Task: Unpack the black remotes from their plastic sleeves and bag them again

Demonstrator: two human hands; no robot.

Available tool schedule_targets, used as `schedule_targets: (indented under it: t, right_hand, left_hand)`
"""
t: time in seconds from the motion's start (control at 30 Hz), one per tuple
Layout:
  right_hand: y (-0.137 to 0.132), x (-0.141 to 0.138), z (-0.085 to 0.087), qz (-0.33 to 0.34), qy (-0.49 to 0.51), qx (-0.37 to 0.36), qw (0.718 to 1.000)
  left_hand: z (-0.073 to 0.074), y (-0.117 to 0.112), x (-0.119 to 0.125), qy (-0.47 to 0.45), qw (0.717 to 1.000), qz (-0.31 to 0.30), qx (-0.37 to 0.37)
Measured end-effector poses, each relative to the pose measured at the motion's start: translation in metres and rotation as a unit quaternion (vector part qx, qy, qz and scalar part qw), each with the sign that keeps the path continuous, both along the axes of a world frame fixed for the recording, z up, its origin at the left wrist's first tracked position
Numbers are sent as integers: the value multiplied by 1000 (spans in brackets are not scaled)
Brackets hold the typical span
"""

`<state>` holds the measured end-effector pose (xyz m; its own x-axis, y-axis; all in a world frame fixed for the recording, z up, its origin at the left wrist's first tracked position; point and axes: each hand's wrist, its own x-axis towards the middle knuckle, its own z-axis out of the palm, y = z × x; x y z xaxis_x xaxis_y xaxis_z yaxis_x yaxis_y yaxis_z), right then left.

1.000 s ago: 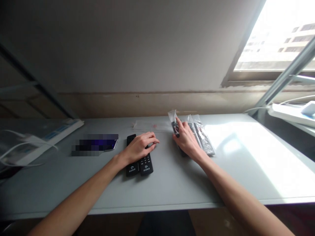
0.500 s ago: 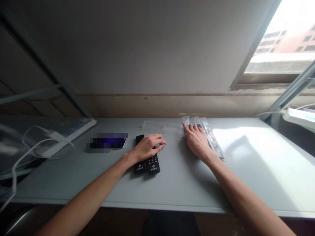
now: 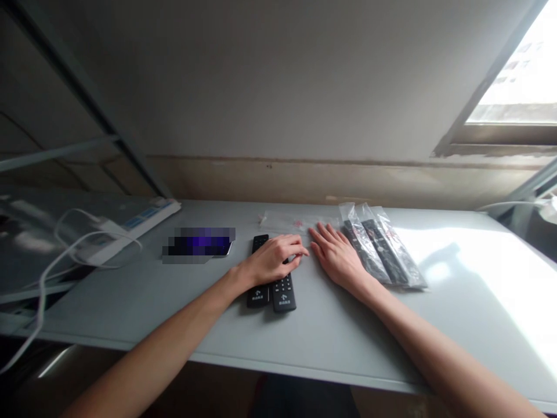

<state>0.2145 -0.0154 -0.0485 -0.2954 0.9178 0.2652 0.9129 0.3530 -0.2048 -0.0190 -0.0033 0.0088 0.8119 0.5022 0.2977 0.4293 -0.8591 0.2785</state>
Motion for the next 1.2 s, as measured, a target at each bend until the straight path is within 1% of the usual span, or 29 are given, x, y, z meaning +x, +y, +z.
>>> schedule_targets:
  t: [0.13,0.3,0.43,0.57,0.7,0.8,0.87,0.93,1.07,1.2]
  right_hand:
    - [-6,9,-2,3,7,7,1000]
    - [-12,6,2,-5,17,24,1000]
    - [-13,5,1,-8,3,15,1000]
    - [-14,5,1,-5,16,24,1000]
    - [-18,1,8,-2,43,51,998]
    - [-21,-4,18,4,99,77,992]
    - [-24,-6,26,3,165,89,982]
    - [-28,-8,34,-3,242,89,966]
    - [-36,-11,46,-22,372,62,926]
    - [-43,-15,50,6,469,21,883]
  left_hand:
    - [-1,1,0,-2,1000,0,-1]
    - [-3,2,1,2,1000,0,2]
    - [-2,1,1,-2,1000,2,-1]
    - [-4,2,1,-4,1000,2,-1]
    - [-5,3,1,6,1000,6,0]
    - [-5,2,1,5,1000,0,0]
    - [-4,1,1,-5,1000,3,8]
    - [-3,1,1,-16,999,21,23]
    - [0,3,-1,-35,995,86,26]
    - [-1,9,-7,-94,985,146,18]
